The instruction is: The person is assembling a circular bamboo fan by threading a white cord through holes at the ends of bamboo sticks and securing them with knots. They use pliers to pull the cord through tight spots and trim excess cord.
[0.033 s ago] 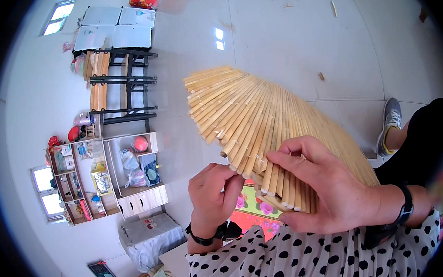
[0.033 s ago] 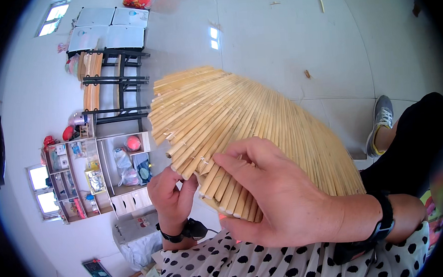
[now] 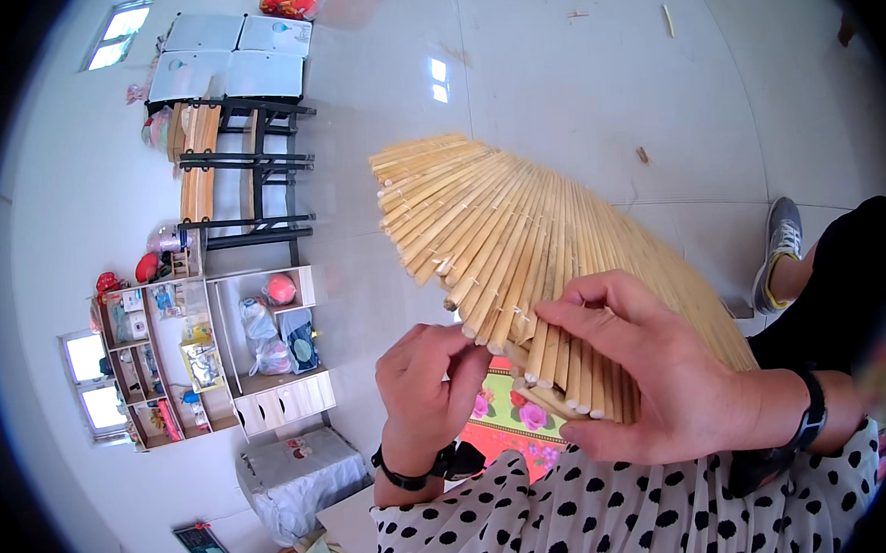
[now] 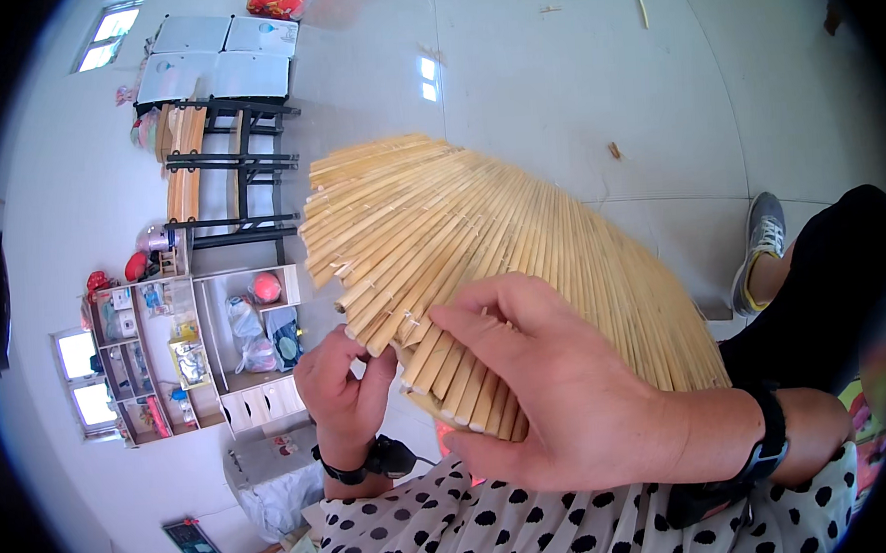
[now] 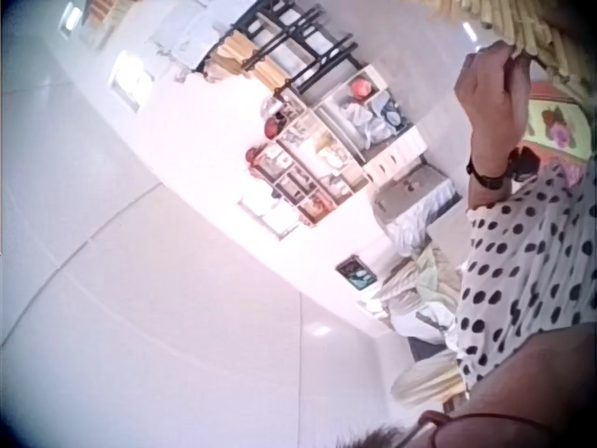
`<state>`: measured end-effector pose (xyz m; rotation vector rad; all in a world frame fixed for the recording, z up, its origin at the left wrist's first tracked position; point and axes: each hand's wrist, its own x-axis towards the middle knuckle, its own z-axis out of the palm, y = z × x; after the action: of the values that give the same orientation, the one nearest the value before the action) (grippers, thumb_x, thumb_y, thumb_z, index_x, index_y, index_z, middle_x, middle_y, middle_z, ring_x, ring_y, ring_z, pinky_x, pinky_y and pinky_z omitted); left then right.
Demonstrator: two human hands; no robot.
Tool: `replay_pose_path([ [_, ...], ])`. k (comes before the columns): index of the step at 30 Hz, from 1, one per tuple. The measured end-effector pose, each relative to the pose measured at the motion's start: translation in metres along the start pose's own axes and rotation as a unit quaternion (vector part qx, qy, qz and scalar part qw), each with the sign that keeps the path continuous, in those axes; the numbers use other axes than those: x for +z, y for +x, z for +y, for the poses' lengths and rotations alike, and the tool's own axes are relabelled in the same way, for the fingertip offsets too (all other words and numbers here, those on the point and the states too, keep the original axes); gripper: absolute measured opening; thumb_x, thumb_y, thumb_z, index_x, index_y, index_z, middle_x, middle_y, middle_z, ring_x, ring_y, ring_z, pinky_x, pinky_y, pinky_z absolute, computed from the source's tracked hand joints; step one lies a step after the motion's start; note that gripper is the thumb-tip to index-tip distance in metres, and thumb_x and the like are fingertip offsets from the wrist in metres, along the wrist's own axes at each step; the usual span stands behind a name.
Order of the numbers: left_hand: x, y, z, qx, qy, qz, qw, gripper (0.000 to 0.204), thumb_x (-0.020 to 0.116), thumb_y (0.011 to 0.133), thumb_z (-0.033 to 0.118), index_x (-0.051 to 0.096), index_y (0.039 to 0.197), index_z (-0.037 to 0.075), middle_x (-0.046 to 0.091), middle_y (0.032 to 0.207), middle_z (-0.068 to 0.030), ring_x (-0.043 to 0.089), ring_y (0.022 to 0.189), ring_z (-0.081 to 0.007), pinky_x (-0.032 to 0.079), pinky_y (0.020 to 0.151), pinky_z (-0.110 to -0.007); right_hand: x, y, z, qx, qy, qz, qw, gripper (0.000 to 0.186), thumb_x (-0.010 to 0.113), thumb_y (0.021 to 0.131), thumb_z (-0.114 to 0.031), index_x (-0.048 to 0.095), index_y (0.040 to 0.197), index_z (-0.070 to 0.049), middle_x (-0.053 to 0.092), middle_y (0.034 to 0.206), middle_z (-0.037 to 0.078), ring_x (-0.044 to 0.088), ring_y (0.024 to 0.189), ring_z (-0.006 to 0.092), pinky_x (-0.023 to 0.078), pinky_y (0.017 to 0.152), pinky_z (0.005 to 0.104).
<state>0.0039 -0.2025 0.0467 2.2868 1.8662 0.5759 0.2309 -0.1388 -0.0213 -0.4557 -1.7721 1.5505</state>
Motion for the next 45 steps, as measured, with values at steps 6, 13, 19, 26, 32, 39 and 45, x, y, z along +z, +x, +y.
replay_pose_path([
  [6, 0.007, 0.009, 0.002, 0.065, 0.036, 0.130, 0.989, 0.029, 0.084, 0.064, 0.004, 0.064, 0.085, 0.006, 0.060, 0.077, -0.0035, 0.054, 0.056, -0.0191, 0.043, 0.052, -0.029, -0.004, 0.002, -0.011, 0.020, -0.033, 0.016, 0.999, 0.061, 0.079, 0.072, -0.016, 0.053, 0.124, 0.003, 0.052, 0.116, 0.018, 0.055, 0.107, 0.0310, 0.048, 0.091, 0.0369],
  [13, 0.007, 0.018, -0.001, 0.142, 0.066, 0.089, 0.984, 0.023, 0.081, 0.065, 0.004, 0.064, 0.080, 0.007, 0.056, 0.071, -0.0010, 0.053, 0.056, -0.0188, 0.038, 0.052, -0.029, -0.005, 0.002, -0.026, 0.028, -0.103, 0.009, 0.994, 0.058, 0.078, 0.072, -0.013, 0.053, 0.122, 0.001, 0.056, 0.111, 0.018, 0.058, 0.100, 0.0319, 0.050, 0.085, 0.0375],
  [19, 0.002, 0.027, -0.008, 0.051, -0.091, -0.023, 0.994, 0.015, 0.072, 0.076, -0.001, 0.068, 0.090, 0.001, 0.063, 0.078, -0.0093, 0.063, 0.065, -0.0262, 0.049, 0.059, -0.032, -0.002, 0.009, -0.043, 0.020, -0.219, 0.015, 0.975, 0.053, 0.079, 0.071, -0.013, 0.055, 0.117, 0.001, 0.059, 0.096, 0.017, 0.064, 0.081, 0.0325, 0.053, 0.071, 0.0378],
  [26, 0.007, 0.038, -0.015, 0.080, -0.164, -0.034, 0.983, 0.013, 0.070, 0.077, -0.001, 0.068, 0.090, 0.002, 0.066, 0.081, -0.0103, 0.065, 0.069, -0.0298, 0.050, 0.059, -0.034, 0.015, 0.031, -0.072, 0.092, -0.447, 0.030, 0.889, 0.053, 0.080, 0.070, -0.019, 0.059, 0.116, 0.000, 0.064, 0.081, 0.011, 0.066, 0.070, 0.0250, 0.055, 0.064, 0.0327],
  [32, 0.010, 0.041, -0.013, 0.105, -0.144, -0.025, 0.984, 0.012, 0.069, 0.076, 0.001, 0.067, 0.087, 0.003, 0.066, 0.083, -0.0103, 0.064, 0.071, -0.0318, 0.050, 0.060, -0.038, 0.032, 0.043, -0.078, 0.077, -0.553, 0.036, 0.829, 0.049, 0.075, 0.073, -0.021, 0.055, 0.113, -0.001, 0.062, 0.077, 0.010, 0.065, 0.061, 0.0291, 0.052, 0.051, 0.0381],
  [39, 0.018, 0.044, -0.016, 0.125, -0.130, -0.002, 0.984, 0.009, 0.068, 0.077, 0.003, 0.066, 0.086, 0.003, 0.064, 0.080, -0.0094, 0.062, 0.071, -0.0335, 0.049, 0.060, -0.042, 0.037, 0.045, -0.084, 0.052, -0.606, 0.036, 0.793, 0.048, 0.071, 0.072, -0.016, 0.053, 0.114, -0.001, 0.060, 0.071, 0.010, 0.062, 0.055, 0.0290, 0.051, 0.048, 0.0390],
  [45, 0.019, 0.052, -0.015, 0.130, -0.103, -0.021, 0.986, 0.006, 0.067, 0.077, 0.005, 0.065, 0.083, 0.003, 0.064, 0.079, -0.0097, 0.062, 0.070, -0.0339, 0.048, 0.059, -0.043, 0.035, 0.044, -0.073, 0.070, -0.662, 0.063, 0.744, 0.043, 0.072, 0.076, -0.016, 0.052, 0.112, -0.002, 0.059, 0.068, 0.008, 0.060, 0.053, 0.0283, 0.049, 0.046, 0.0376],
])
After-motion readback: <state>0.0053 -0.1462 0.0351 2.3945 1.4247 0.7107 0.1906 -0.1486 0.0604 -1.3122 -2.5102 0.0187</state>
